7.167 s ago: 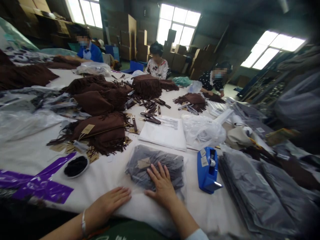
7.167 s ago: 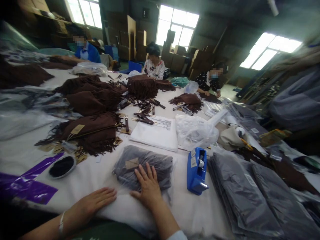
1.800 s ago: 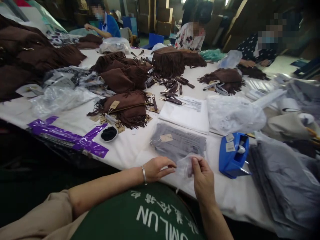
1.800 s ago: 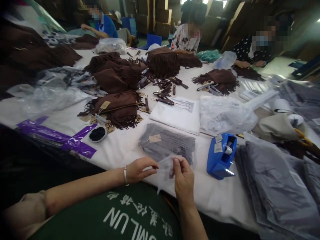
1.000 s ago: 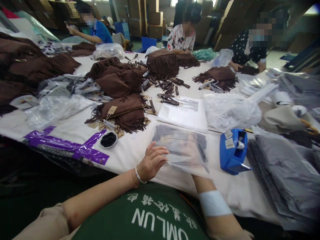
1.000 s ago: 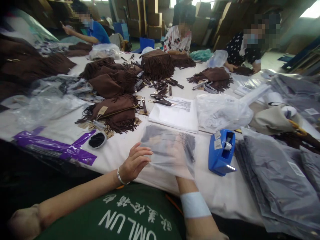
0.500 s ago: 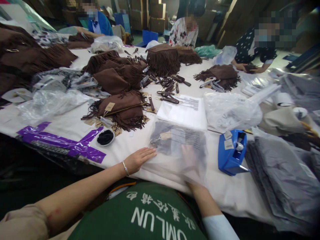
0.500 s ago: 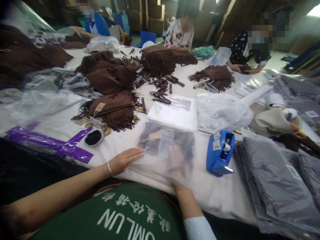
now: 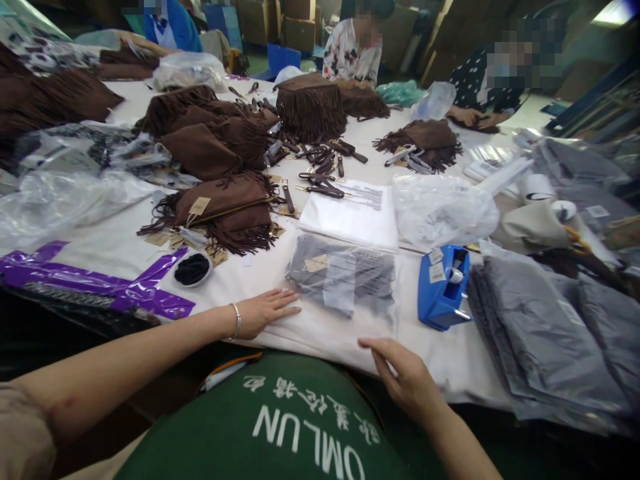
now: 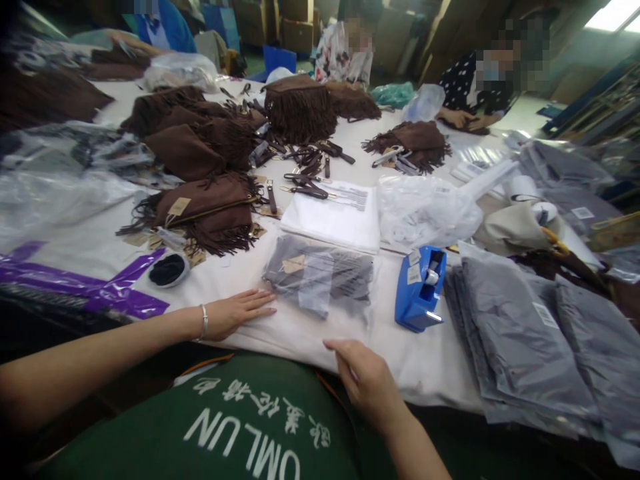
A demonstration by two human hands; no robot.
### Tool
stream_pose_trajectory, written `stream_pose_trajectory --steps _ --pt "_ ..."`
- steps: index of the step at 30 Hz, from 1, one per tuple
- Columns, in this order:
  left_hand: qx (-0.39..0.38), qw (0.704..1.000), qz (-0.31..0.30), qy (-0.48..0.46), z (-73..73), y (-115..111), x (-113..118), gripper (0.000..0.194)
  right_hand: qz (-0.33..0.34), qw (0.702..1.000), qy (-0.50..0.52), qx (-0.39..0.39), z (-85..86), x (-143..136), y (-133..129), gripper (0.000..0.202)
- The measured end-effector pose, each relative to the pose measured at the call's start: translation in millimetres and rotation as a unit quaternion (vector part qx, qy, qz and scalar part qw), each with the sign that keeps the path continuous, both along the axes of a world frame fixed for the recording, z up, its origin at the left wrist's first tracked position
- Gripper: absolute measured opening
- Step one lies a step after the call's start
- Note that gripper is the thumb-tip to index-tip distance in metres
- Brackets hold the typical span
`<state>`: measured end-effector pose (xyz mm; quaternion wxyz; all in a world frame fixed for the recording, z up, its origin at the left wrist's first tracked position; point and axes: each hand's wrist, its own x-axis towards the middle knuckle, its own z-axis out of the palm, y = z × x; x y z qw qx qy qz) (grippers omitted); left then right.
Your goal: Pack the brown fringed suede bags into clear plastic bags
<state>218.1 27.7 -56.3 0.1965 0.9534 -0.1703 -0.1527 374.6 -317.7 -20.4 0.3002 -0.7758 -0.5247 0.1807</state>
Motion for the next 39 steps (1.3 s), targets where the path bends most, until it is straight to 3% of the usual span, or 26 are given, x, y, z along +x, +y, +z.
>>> stream_pose_trajectory --steps 5,8,11,17,21,25,27,29,32,35,39 --pt "-0.042 0.997 -0.016 0.063 21.3 14 -11 0.095 0.118 0.985 -0.087 -0.096 -37.4 60 -18 0.068" --pt "-0.065 0.995 -0.015 0.073 28.1 22 -18 0.093 0.134 0.976 -0.115 -0.126 -43.6 65 -37 0.070" --pt "-0.068 0.997 0.007 0.025 22.0 27 -16 0.087 0.118 0.978 -0.141 -0.098 -42.4 58 -36 0.064" --pt "-0.137 0.983 0.022 -0.124 -9.5 24 -6 0.051 0.039 0.985 -0.167 -0.009 -59.4 45 -22 0.066" --pt "-0.230 0.935 0.200 -0.182 -25.0 8 -7 0.034 -0.001 0.988 -0.150 -0.020 -62.2 35 -23 0.079" --pt "-0.205 0.865 0.424 -0.171 -34.2 -8 -2 0.039 -0.065 0.988 -0.124 0.060 -70.1 32 -19 0.052" --pt "-0.183 0.840 0.482 -0.170 -35.2 -11 1 0.042 -0.125 0.980 -0.106 0.115 -79.4 31 -16 0.040" --pt "-0.158 0.833 0.503 -0.168 -33.2 -12 1 0.043 -0.197 0.967 -0.085 0.140 -88.2 26 -14 0.032" --pt "-0.104 0.829 0.524 -0.166 -27.4 -12 -6 0.043 -0.290 0.951 -0.067 0.082 -91.2 10 -9 0.031" --pt "-0.060 0.838 0.520 -0.155 -20.1 -9 -17 0.038 -0.361 0.926 -0.103 -0.041 -78.5 -6 2 0.037" --pt "0.006 0.859 0.494 -0.133 3.2 1 -23 0.023 -0.379 0.905 -0.139 -0.134 -57.5 -11 19 0.039"
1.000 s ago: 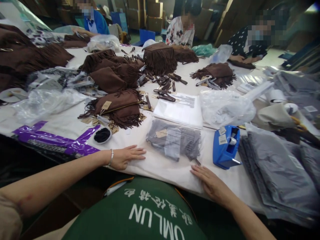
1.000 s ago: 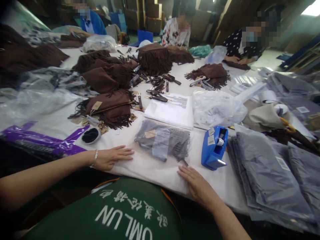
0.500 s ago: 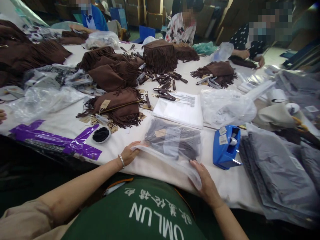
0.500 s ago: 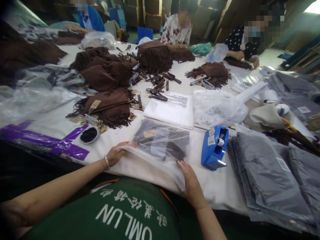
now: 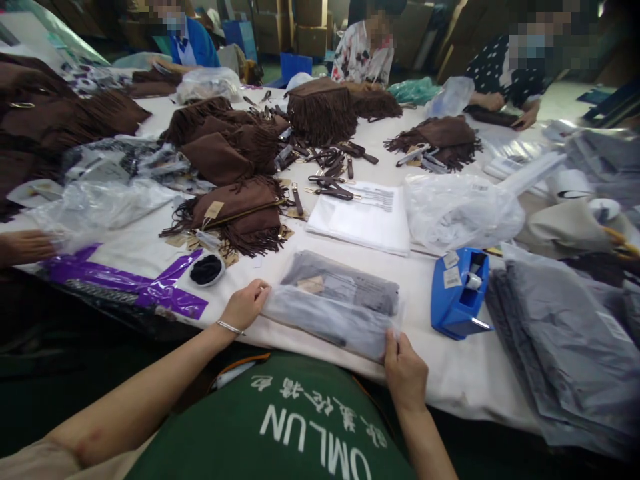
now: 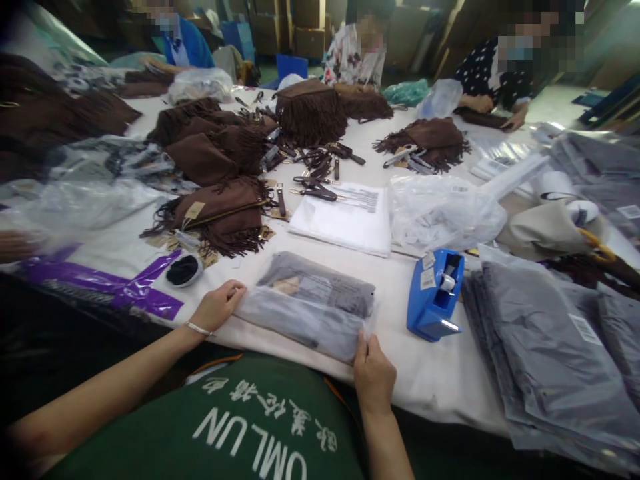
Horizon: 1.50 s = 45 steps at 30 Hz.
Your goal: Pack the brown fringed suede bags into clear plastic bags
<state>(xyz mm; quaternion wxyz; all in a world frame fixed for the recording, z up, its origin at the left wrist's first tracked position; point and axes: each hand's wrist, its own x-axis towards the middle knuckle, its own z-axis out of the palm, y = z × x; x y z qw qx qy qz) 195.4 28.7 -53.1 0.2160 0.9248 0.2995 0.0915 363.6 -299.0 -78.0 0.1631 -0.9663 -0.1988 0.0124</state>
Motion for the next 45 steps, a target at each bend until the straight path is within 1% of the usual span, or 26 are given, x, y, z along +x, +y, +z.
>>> stream_pose_trajectory --steps 1,3,4,5,6,7,8,9,10,12,13,15,20,24,26,28,30,33,35,39,42,45 --pt "0.031 0.999 -0.014 -0.013 9.3 0 3 0.023 0.001 1.000 -0.001 -0.012 2.9 1 2 0.038" --pt "0.099 0.991 -0.059 -0.072 28.4 -7 16 0.029 0.000 0.999 -0.008 -0.034 5.5 2 5 0.038" --pt "0.121 0.983 -0.095 -0.101 36.2 -15 26 0.031 0.000 0.999 -0.013 -0.042 5.7 3 6 0.038" --pt "0.125 0.975 -0.139 -0.119 41.3 -25 38 0.032 0.001 0.999 -0.015 -0.046 5.5 3 6 0.038" --pt "0.113 0.968 -0.188 -0.126 43.3 -35 50 0.031 0.001 0.999 -0.016 -0.048 5.2 2 6 0.039" --pt "0.092 0.960 -0.235 -0.121 41.9 -46 63 0.029 0.000 0.999 -0.015 -0.046 5.0 2 6 0.039" --pt "0.070 0.954 -0.270 -0.107 37.5 -56 76 0.026 -0.001 0.999 -0.012 -0.042 5.0 1 6 0.039" --pt "0.050 0.952 -0.289 -0.089 30.8 -64 86 0.022 -0.002 0.999 -0.006 -0.035 5.2 1 5 0.039" --pt "0.034 0.952 -0.294 -0.074 23.0 -70 95 0.019 -0.004 1.000 0.001 -0.025 5.5 0 5 0.040" --pt "0.012 0.958 -0.279 -0.062 7.6 -75 106 0.016 -0.011 1.000 0.014 0.001 6.0 1 3 0.040" --pt "0.005 0.961 -0.270 -0.066 1.8 -75 108 0.016 -0.016 1.000 0.020 0.016 6.2 3 2 0.041" --pt "-0.003 0.962 -0.261 -0.077 -4.4 -73 107 0.015 -0.029 0.998 0.034 0.052 6.4 8 -2 0.041" --pt "-0.036 0.953 -0.288 -0.083 -2.3 -67 101 0.020 -0.043 0.985 0.091 0.138 7.9 19 -9 0.039" --pt "-0.086 0.950 -0.284 -0.098 -0.1 -68 103 0.016 -0.052 0.976 0.106 0.181 7.5 17 -11 0.040" --pt "-0.101 0.945 -0.294 -0.105 1.5 -68 104 0.016 -0.065 0.976 0.101 0.180 5.6 14 -11 0.042" --pt "-0.102 0.940 -0.310 -0.101 3.6 -67 105 0.019 -0.079 0.976 0.095 0.177 3.4 13 -11 0.043" --pt "-0.096 0.940 -0.315 -0.086 5.1 -67 105 0.022 -0.091 0.977 0.089 0.172 1.7 13 -11 0.042" --pt "-0.093 0.942 -0.316 -0.065 3.6 -68 108 0.020 -0.098 0.977 0.085 0.167 0.7 15 -10 0.041" --pt "-0.095 0.946 -0.303 -0.066 0.1 -71 111 0.017 -0.101 0.977 0.084 0.166 0.5 17 -10 0.041" --pt "-0.097 0.960 -0.250 -0.085 -5.8 -77 115 0.015 -0.100 0.978 0.083 0.164 -0.4 20 -11 0.041" --pt "-0.135 0.959 -0.234 -0.091 -5.4 -77 116 0.015 -0.092 0.978 0.086 0.165 -0.9 22 -11 0.041" --pt "-0.168 0.954 -0.231 -0.085 -2.5 -74 118 0.016 -0.088 0.978 0.091 0.166 -0.7 22 -11 0.042"
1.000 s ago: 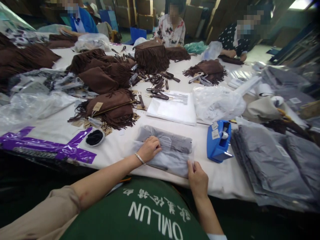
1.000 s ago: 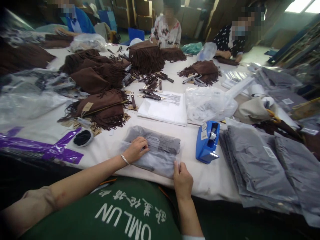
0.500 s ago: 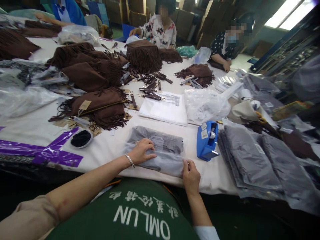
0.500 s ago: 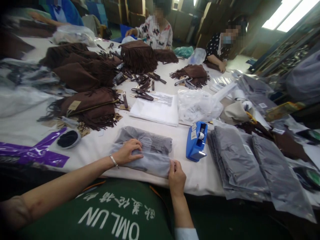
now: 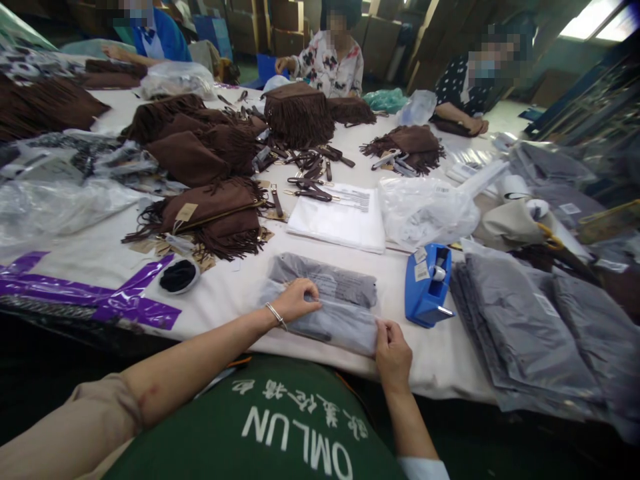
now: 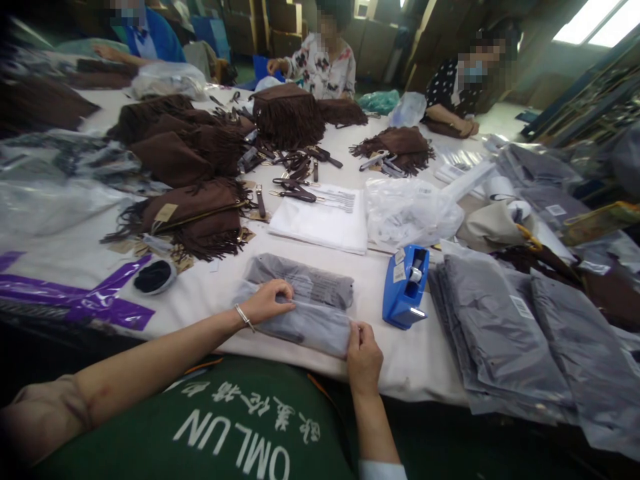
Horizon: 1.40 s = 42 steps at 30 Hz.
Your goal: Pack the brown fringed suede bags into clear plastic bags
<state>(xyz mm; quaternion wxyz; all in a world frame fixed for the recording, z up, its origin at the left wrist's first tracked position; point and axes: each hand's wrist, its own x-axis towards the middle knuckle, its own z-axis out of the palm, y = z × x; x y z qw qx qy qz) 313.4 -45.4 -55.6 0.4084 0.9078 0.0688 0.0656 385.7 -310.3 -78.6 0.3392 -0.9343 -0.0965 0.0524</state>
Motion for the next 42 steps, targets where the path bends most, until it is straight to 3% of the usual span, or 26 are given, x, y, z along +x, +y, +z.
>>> stream_pose_trajectory --steps 5,9,12,17,22,27,42 --pt "0.042 0.999 -0.013 -0.015 10.1 -5 -4 0.017 -0.006 1.000 0.005 0.016 -0.4 -2 0 0.040" --pt "0.195 0.973 -0.108 -0.064 24.6 -10 -9 0.002 -0.006 1.000 0.001 0.021 -1.1 -3 -1 0.038" --pt "0.235 0.959 -0.151 -0.055 32.0 -9 -7 0.007 -0.002 1.000 0.001 0.025 -1.2 -4 -2 0.038" --pt "0.168 0.969 -0.174 0.048 32.5 -9 5 0.016 -0.003 1.000 0.005 0.026 -3.0 -4 -2 0.038" --pt "0.069 0.985 -0.117 0.107 32.2 -16 16 0.010 -0.013 0.999 -0.003 0.034 -6.0 -3 -3 0.038" --pt "0.029 0.988 -0.094 0.120 26.8 -13 17 0.011 -0.019 0.999 0.001 0.037 -7.1 -3 -2 0.037" --pt "0.077 0.991 -0.021 0.111 14.3 -14 11 0.019 0.000 0.997 0.028 0.075 2.6 9 1 0.036"
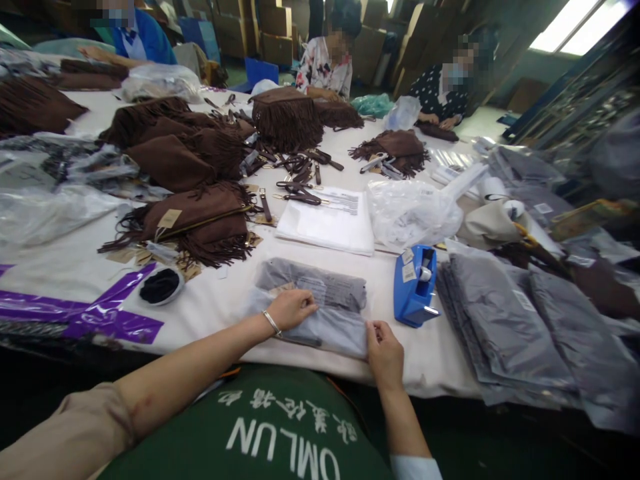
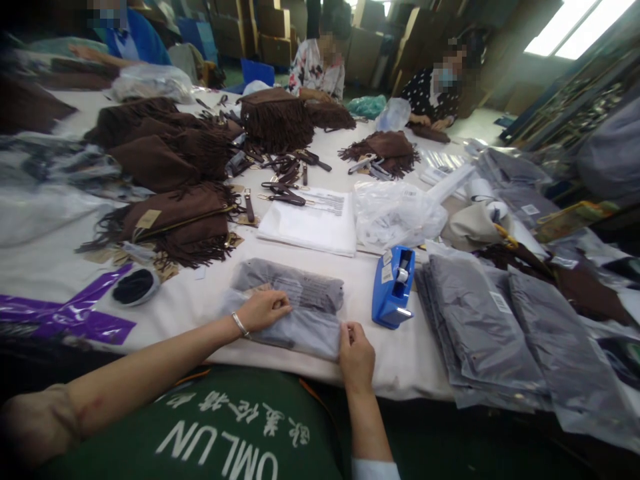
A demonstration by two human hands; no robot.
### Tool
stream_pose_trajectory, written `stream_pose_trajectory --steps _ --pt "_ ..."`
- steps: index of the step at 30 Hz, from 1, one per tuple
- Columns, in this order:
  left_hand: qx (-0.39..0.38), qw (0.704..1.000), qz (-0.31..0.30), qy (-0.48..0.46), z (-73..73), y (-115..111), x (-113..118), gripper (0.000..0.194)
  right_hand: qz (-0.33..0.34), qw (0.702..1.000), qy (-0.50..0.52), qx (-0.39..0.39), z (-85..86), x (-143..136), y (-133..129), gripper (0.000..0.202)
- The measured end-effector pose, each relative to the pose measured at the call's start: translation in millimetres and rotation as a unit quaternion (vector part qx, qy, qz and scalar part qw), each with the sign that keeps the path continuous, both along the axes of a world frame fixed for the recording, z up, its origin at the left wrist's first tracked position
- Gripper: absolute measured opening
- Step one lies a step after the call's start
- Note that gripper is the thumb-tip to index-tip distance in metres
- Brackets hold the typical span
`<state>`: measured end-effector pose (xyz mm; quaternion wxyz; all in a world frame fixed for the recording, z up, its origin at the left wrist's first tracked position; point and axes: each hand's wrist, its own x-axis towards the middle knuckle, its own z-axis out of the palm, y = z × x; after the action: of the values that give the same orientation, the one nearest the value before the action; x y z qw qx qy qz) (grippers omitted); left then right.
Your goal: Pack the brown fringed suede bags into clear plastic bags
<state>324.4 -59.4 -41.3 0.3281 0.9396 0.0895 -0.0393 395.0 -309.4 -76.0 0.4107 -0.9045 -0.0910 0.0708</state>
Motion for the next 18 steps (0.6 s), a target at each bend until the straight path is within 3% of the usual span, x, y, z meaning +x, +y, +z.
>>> stream_pose_trajectory --steps 4,9,11,15,18 --pt "0.018 1.000 0.021 0.010 1.9 -3 3 0.019 -0.016 0.999 0.008 0.028 8.6 16 -13 0.033" --pt "0.013 0.999 0.014 0.031 4.0 -3 8 0.018 -0.174 0.979 -0.068 0.080 32.7 54 -55 0.050" --pt "0.014 0.999 0.018 0.030 4.1 -3 8 0.018 -0.206 0.970 -0.097 0.084 40.6 75 -64 0.053" --pt "0.016 0.999 0.021 0.031 4.5 -2 7 0.019 -0.166 0.978 -0.090 0.083 45.3 105 -59 0.045" --pt "0.013 0.999 0.016 0.033 5.3 -3 6 0.017 -0.157 0.977 -0.113 0.090 44.7 98 -49 0.039"
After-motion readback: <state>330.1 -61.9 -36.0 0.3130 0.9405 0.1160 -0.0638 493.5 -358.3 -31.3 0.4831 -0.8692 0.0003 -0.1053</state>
